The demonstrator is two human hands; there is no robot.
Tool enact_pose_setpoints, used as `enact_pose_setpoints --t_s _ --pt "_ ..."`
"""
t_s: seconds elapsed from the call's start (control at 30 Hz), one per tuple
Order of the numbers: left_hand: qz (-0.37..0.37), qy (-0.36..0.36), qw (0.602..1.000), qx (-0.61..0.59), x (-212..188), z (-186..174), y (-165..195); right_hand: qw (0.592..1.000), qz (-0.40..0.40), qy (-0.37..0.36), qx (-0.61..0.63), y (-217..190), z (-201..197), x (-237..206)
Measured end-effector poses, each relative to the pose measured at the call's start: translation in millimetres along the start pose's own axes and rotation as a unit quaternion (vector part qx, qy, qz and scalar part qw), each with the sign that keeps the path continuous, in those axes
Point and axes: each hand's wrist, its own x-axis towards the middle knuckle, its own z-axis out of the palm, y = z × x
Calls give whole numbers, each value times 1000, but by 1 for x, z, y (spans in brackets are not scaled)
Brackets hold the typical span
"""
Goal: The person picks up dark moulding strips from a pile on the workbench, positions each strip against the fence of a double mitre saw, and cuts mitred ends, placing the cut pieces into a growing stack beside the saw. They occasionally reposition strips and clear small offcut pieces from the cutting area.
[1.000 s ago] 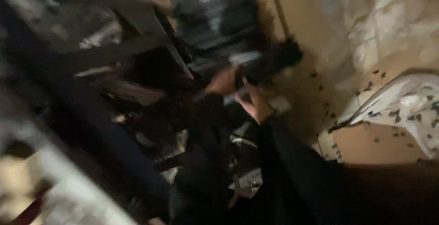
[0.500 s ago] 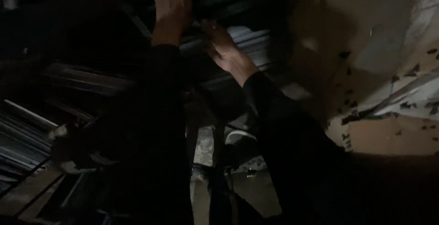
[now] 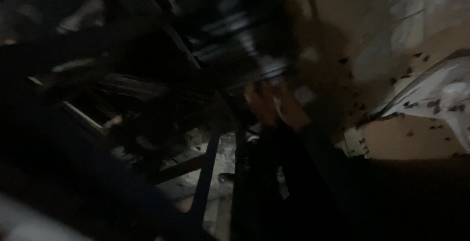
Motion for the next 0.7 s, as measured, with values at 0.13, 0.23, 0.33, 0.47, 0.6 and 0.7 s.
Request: enact_pose_setpoints --t_s 0.13,0.23,0.33,0.47,0.6,0.7 --pt "151 -193 969 -23 -181 -51 0 986 123 53 102 -1 11 -197" --pt "196 -277 938 -72 -275 -136 -5 938 6 -157 310 -5 35 -350" --pt "128 -357 905 -195 -330 -219 -3 662 26 -425 617 9 72 -470" --pt "40 -421 757 -498 -423 -300 20 4 530 -350 772 58 132 -530" --pt "278 -336 750 -497 -527 -429 14 -402 699 -56 589 144 178 -564" --pt "486 -147 791 -341 -563 -521 -9 -453 695 16 558 191 205 -587"
